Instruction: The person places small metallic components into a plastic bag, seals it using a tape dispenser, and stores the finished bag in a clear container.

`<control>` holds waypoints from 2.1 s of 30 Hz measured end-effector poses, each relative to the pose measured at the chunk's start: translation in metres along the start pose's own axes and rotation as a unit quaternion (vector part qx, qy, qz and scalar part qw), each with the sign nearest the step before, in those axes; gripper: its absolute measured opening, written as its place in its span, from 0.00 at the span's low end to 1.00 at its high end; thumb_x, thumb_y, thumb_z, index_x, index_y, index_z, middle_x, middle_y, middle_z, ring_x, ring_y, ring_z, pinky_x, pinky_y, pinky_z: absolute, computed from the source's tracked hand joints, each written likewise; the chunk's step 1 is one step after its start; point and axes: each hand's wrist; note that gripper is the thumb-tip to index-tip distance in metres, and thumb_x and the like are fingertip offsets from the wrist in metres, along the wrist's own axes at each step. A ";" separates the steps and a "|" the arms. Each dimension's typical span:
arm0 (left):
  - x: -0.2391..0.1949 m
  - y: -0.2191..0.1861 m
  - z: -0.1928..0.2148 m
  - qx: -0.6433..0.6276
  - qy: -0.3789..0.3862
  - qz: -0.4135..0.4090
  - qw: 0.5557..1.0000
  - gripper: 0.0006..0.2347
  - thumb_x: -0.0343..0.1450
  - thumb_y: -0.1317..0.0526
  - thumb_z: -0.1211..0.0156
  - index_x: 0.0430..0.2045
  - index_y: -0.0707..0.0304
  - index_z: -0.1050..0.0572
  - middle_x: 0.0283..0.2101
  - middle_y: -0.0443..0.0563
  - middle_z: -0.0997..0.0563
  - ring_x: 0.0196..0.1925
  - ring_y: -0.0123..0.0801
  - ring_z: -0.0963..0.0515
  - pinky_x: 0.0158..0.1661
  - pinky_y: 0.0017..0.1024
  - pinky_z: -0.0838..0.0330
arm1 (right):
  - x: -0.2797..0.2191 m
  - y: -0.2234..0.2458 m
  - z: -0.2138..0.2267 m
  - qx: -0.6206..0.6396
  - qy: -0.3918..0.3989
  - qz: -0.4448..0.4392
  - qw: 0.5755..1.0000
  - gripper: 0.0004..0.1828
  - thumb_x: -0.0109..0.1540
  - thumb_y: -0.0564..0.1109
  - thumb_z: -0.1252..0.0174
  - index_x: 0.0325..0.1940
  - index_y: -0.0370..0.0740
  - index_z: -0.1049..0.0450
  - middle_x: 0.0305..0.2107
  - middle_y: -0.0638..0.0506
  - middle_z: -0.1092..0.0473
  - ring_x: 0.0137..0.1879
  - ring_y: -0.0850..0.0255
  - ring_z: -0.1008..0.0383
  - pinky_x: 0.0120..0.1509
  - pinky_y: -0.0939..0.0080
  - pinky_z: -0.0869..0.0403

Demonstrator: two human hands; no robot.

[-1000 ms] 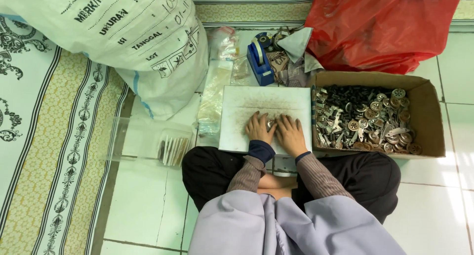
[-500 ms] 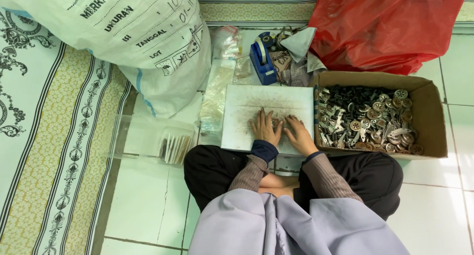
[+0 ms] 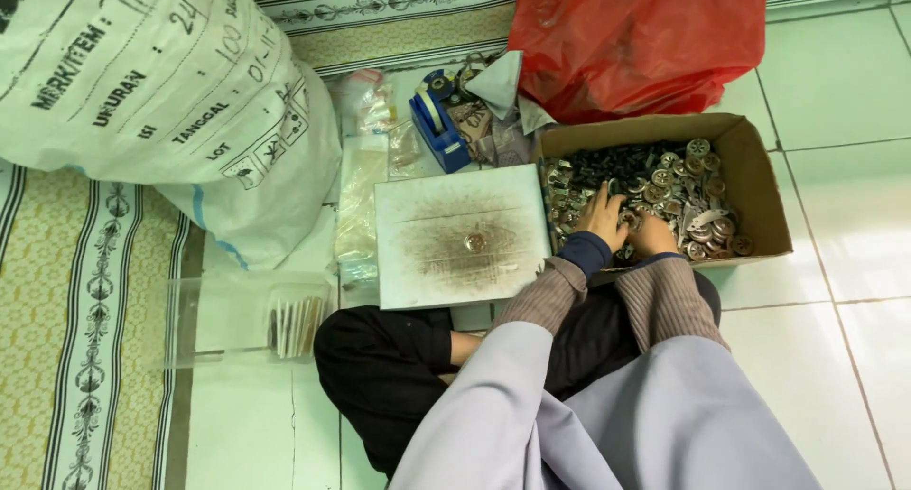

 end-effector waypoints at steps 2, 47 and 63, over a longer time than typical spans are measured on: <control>-0.012 0.004 0.000 -0.001 0.025 0.014 1.000 0.23 0.72 0.57 0.45 0.64 0.56 0.37 0.74 0.70 0.44 0.73 0.59 0.36 0.65 0.51 0.33 | -0.012 0.030 0.010 -0.019 0.023 -0.011 0.999 0.39 0.61 0.55 0.37 0.72 0.36 0.34 0.61 0.28 0.33 0.65 0.33 0.31 0.61 0.28 0.28; -0.215 0.167 0.150 0.106 -0.196 -0.064 0.973 0.10 0.65 0.63 0.37 0.39 0.49 0.18 0.50 0.47 0.17 0.60 0.39 0.23 0.65 0.56 0.46 | -0.178 0.254 -0.028 -0.061 -0.197 0.523 0.827 0.13 0.60 0.36 0.40 0.43 0.53 0.18 0.55 0.54 0.26 0.66 0.52 0.30 0.67 0.45 0.32; -0.157 0.097 0.133 -0.049 -0.331 -0.126 0.934 0.14 0.60 0.61 0.36 0.40 0.49 0.19 0.62 0.57 0.27 0.65 0.54 0.27 0.64 0.46 0.34 | -0.164 0.201 0.072 0.266 -0.159 0.382 0.871 0.22 0.66 0.29 0.48 0.64 0.36 0.27 0.52 0.38 0.28 0.58 0.41 0.26 0.57 0.45 0.24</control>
Point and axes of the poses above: each hand's wrist, its own x-axis towards the middle knuckle, its own z-axis out of the back of the hand, y = z × x
